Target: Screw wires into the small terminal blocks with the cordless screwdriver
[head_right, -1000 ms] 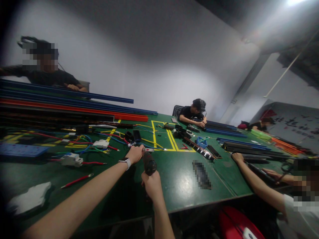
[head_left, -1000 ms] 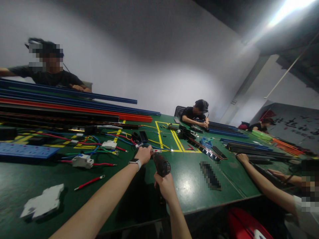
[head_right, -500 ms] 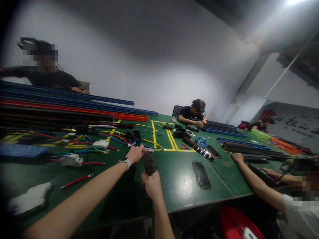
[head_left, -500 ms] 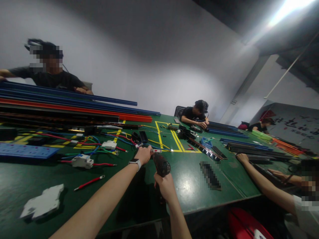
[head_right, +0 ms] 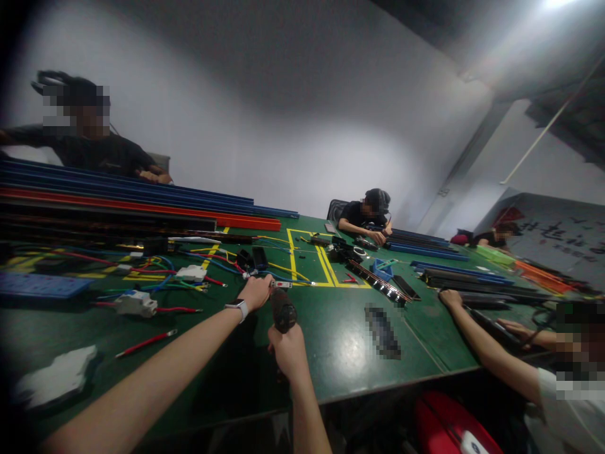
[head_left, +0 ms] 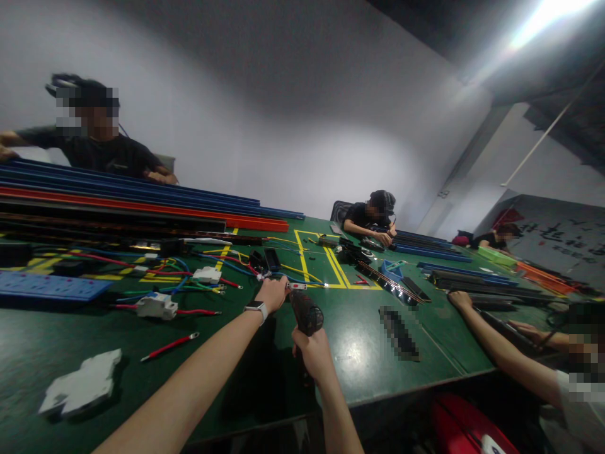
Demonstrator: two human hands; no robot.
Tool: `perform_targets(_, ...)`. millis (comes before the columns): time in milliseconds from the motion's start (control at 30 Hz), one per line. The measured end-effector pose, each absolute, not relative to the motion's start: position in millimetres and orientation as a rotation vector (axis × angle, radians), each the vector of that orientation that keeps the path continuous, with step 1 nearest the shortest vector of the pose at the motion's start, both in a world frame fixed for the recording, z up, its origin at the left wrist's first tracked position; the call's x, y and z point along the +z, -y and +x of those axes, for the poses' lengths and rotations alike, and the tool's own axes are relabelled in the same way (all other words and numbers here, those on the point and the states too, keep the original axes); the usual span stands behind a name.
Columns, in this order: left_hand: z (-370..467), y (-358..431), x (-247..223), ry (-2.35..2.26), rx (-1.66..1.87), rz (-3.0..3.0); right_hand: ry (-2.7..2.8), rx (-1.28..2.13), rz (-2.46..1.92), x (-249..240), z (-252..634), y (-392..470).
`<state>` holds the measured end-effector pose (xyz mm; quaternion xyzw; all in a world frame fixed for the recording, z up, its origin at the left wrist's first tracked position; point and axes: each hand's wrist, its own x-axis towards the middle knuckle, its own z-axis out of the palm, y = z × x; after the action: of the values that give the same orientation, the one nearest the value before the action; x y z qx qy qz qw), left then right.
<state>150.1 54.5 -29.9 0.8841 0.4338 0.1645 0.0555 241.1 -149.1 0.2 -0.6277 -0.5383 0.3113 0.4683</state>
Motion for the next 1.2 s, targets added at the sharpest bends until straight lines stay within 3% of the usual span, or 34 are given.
perform_targets(1200, 150.1, -56.5, -32.8, -1.3, 0.502, 2.717, 1.32, 0.752, -1.562, 3.8, 240.7, 151.0)
